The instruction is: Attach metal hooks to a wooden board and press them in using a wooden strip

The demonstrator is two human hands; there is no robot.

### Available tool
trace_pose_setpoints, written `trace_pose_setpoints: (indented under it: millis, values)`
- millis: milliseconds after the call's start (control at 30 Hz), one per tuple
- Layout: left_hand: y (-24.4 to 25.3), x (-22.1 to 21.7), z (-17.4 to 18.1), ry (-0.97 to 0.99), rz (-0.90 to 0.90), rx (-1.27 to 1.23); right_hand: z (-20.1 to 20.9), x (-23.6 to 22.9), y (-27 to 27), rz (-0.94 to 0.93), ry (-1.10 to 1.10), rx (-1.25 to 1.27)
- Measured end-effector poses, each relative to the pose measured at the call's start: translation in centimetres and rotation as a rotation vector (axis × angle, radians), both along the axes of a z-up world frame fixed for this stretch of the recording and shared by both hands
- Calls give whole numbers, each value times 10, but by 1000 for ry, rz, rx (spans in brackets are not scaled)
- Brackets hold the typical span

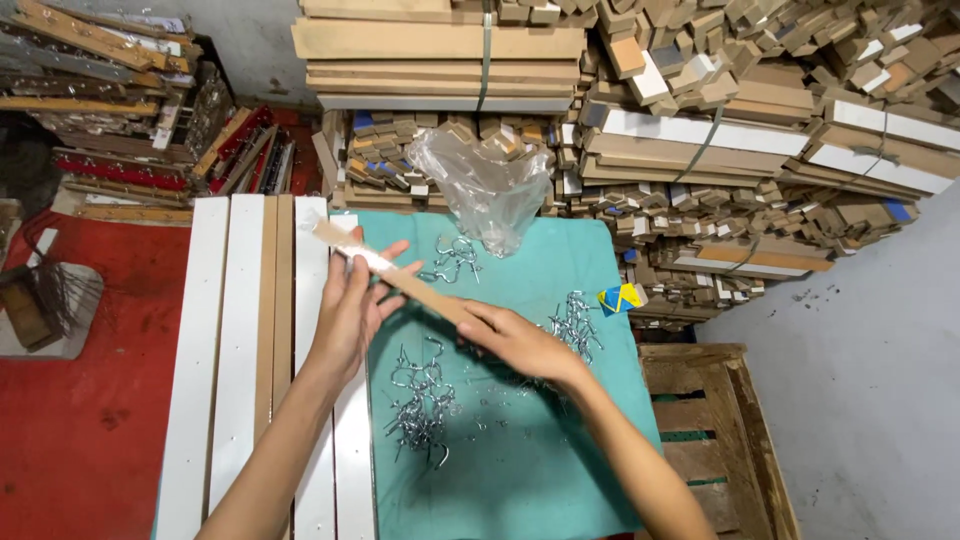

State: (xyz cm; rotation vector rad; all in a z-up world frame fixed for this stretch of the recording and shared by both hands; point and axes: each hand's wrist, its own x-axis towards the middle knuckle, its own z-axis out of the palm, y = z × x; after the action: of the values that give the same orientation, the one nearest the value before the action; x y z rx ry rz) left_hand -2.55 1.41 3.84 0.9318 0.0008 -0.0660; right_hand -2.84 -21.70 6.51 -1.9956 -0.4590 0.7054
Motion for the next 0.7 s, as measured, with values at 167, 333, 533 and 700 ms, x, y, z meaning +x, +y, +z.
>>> trace_pose_setpoints:
  millis: [167,333,533,700]
  values:
    - [-7,-2,7,101,-2,-121,-11,-5,7,-105,-395,-402]
    - [-7,-6,8,120,61,-160,-15,-3,4,-126,-426,-531]
    - [-14,-1,-22,-8,15,120,-1,2,0,-102,28,-54]
    - [-19,3,-30,-32,-1,25,-7,4,-4,-32,101,125]
